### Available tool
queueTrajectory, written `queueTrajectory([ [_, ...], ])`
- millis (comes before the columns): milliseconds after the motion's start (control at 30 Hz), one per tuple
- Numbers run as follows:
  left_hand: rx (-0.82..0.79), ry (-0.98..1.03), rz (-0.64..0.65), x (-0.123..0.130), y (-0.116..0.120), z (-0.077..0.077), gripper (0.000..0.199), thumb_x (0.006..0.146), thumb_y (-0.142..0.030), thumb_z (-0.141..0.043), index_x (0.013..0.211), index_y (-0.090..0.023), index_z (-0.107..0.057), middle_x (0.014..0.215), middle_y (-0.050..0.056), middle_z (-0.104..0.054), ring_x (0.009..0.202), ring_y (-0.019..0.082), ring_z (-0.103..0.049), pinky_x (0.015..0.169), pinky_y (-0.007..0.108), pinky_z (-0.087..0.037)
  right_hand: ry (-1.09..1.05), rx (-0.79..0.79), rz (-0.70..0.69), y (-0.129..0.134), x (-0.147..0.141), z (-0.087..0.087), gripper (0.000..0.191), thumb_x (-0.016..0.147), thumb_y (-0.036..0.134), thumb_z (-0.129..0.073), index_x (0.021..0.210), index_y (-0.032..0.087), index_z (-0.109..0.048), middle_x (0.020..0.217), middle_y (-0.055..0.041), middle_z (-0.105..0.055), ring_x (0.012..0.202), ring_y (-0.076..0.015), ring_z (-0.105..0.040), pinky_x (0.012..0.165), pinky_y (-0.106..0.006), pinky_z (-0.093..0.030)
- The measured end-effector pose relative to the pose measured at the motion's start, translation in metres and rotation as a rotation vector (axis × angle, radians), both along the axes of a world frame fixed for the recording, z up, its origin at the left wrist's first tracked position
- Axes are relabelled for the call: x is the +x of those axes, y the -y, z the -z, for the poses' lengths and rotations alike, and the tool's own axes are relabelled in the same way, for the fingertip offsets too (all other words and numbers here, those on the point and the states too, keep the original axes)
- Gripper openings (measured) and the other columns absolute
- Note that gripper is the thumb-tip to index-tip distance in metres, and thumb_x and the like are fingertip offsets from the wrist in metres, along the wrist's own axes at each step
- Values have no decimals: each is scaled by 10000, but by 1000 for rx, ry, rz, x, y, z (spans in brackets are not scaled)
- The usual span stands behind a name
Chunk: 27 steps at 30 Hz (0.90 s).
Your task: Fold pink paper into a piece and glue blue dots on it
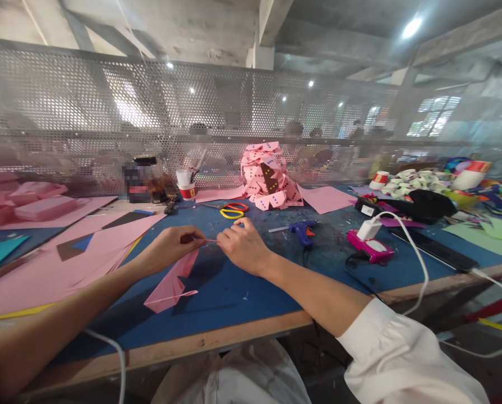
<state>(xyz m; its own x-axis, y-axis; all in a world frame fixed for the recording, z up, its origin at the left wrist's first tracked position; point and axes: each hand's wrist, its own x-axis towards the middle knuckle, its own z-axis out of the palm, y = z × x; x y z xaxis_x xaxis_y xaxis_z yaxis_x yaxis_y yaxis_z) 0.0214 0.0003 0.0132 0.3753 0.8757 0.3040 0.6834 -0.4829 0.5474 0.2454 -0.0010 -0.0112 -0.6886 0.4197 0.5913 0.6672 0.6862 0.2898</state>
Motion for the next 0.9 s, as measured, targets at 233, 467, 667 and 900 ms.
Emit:
queueTrajectory([
  [233, -1, -6, -13, 0, -1, -1, 208, 846, -354, -606, 848, -199, -745, 688, -5, -679, 637, 161, -560, 596, 262, -373, -20, -54, 8, -1, 0, 2, 249, 1028, 292, -456, 885, 167, -616, 829, -41, -694, 801, -176, -601, 935, -369, -307],
  [467, -3, -22, -31, 1, 2, -5, 203, 847, -338, -596, 840, -197, -743, 674, -8, -665, 628, 153, -547, 600, 263, -366, -170, -266, -18, -1, 2, 4, 209, 972, 382, -576, 997, 183, -636, 964, -47, -719, 921, -187, -611, 922, -350, -300],
  [667, 6, -25, -29, 0, 2, -6, 216, 849, -342, -588, 849, -199, -750, 684, -5, -677, 631, 155, -553, 601, 259, -374, -224, -348, -11, -1, 2, 3, 237, 962, 417, -581, 984, 188, -638, 918, -26, -714, 869, -173, -611, 880, -331, -317],
  [900, 10, -23, -12, 0, 3, -5, 231, 847, -364, -591, 852, -201, -754, 672, -1, -682, 620, 163, -562, 568, 255, -369, -234, -318, -20, -2, 1, 1, 219, 985, 367, -558, 884, 180, -611, 887, -13, -717, 852, -162, -610, 887, -326, -316],
])
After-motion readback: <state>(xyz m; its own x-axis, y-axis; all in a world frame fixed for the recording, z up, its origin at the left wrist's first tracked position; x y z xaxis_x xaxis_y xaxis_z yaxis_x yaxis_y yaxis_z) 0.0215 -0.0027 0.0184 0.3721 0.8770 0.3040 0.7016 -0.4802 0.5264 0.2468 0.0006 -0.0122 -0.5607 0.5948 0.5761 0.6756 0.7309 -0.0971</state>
